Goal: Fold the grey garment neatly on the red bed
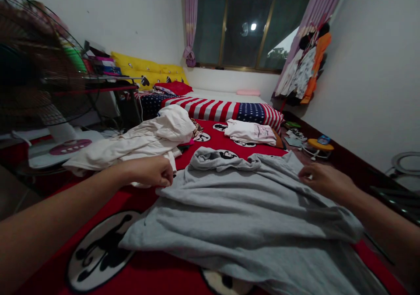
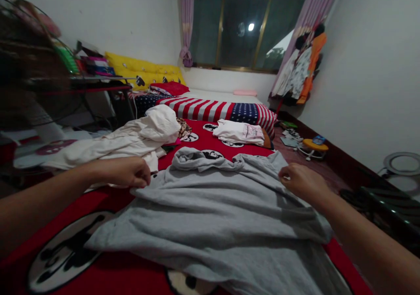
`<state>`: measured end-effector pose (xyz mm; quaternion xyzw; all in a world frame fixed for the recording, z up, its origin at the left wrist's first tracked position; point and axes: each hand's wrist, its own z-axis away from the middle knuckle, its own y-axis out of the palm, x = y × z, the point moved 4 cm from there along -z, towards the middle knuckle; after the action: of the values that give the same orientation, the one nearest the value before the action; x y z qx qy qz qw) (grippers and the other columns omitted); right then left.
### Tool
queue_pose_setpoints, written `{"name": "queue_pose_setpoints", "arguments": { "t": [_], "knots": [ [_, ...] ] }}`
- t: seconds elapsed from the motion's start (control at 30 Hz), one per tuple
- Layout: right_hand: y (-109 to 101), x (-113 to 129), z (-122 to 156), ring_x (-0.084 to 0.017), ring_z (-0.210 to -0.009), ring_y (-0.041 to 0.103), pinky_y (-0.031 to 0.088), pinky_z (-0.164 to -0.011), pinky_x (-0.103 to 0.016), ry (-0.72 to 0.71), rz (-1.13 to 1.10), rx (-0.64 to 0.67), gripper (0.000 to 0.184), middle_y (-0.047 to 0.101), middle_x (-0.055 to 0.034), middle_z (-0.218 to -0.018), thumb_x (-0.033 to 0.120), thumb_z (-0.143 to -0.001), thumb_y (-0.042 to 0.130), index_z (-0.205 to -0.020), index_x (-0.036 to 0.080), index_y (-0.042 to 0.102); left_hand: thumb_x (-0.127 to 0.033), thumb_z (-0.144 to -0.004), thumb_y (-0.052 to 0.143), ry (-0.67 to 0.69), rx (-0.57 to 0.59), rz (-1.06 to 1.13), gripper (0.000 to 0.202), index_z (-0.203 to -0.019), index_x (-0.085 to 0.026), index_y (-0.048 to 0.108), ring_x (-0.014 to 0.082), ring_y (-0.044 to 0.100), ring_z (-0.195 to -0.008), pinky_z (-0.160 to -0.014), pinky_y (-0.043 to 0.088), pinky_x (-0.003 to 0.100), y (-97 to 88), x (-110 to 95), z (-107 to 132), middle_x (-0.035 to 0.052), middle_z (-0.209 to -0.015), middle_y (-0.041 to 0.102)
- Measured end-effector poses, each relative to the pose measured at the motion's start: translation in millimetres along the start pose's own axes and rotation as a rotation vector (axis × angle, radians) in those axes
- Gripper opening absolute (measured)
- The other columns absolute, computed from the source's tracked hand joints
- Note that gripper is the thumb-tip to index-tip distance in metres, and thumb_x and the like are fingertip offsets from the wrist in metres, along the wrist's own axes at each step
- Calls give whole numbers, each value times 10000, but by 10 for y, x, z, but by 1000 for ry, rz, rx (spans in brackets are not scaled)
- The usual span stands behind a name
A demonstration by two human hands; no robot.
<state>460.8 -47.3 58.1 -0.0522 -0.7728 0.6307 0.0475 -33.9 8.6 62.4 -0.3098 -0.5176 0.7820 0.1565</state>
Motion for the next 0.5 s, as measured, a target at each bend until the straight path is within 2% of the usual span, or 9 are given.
{"name": "queue_pose_setpoints", "arguments": {
  "t": [0.07,0.13,0.2,0.27,0.33,0.4,0.43,0.5],
  "knots": [
    [57,205,-149,-257,-856,653,447,-641,-322,-7,31,50,216,712,-55,-945,330,-779,561,-864,257,746,-161,-702,547,-31,-220,-68,316,-947,-193,744,200,664,-785,-704,489,246,-106,2,-187,45,-880,737],
    [130,348,-279,-263,-939,647,471,-704,-323,-5,28,17,274,690,-77,-1060,302,-791,553,-987,223,727,-96,-704,532,-23,-443,-117,454,-1124,-170,685,236,644,-958,-847,489,304,-166,7,-411,94,-1068,703],
    [218,437,-388,-273,-987,638,485,-734,-330,-10,25,-42,340,650,-106,-1160,270,-801,543,-1096,194,694,-39,-699,511,24,-551,-108,613,-1296,-164,572,249,589,-1105,-954,456,338,-147,12,-647,124,-1227,622],
    [312,489,-472,-286,-1034,625,495,-740,-334,-19,22,-93,414,605,-127,-1248,234,-812,520,-1204,177,638,-27,-702,526,123,-544,-61,719,-1399,-196,461,246,537,-1194,-1002,435,345,-76,-7,-862,128,-1329,532],
    [403,524,-531,-291,-1105,596,499,-763,-332,-46,11,-115,543,538,-133,-1354,177,-799,504,-1341,165,527,-49,-717,565,236,-498,-21,722,-1404,-241,451,249,485,-1261,-1030,419,351,-5,-63,-1015,122,-1396,449],
    [482,538,-566,-283,-1143,581,495,-803,-331,-69,-15,-102,668,505,-129,-1402,126,-769,503,-1430,161,411,-61,-730,584,326,-467,-4,574,-1277,-237,582,256,440,-1305,-1059,389,359,32,-152,-1085,120,-1424,412],
    [510,537,-574,-276,-1141,584,490,-829,-331,-80,-35,-88,687,526,-127,-1384,116,-759,507,-1437,163,399,-54,-732,578,361,-459,0,471,-1167,-221,650,253,438,-1306,-1064,381,358,35,-206,-1088,117,-1422,419],
    [526,517,-568,-266,-1102,606,475,-871,-328,-94,-85,-63,598,620,-118,-1267,148,-765,531,-1362,172,499,-37,-709,572,414,-449,9,311,-946,-189,703,240,491,-1246,-1043,394,345,14,-321,-1033,107,-1363,498]
  ]
}}
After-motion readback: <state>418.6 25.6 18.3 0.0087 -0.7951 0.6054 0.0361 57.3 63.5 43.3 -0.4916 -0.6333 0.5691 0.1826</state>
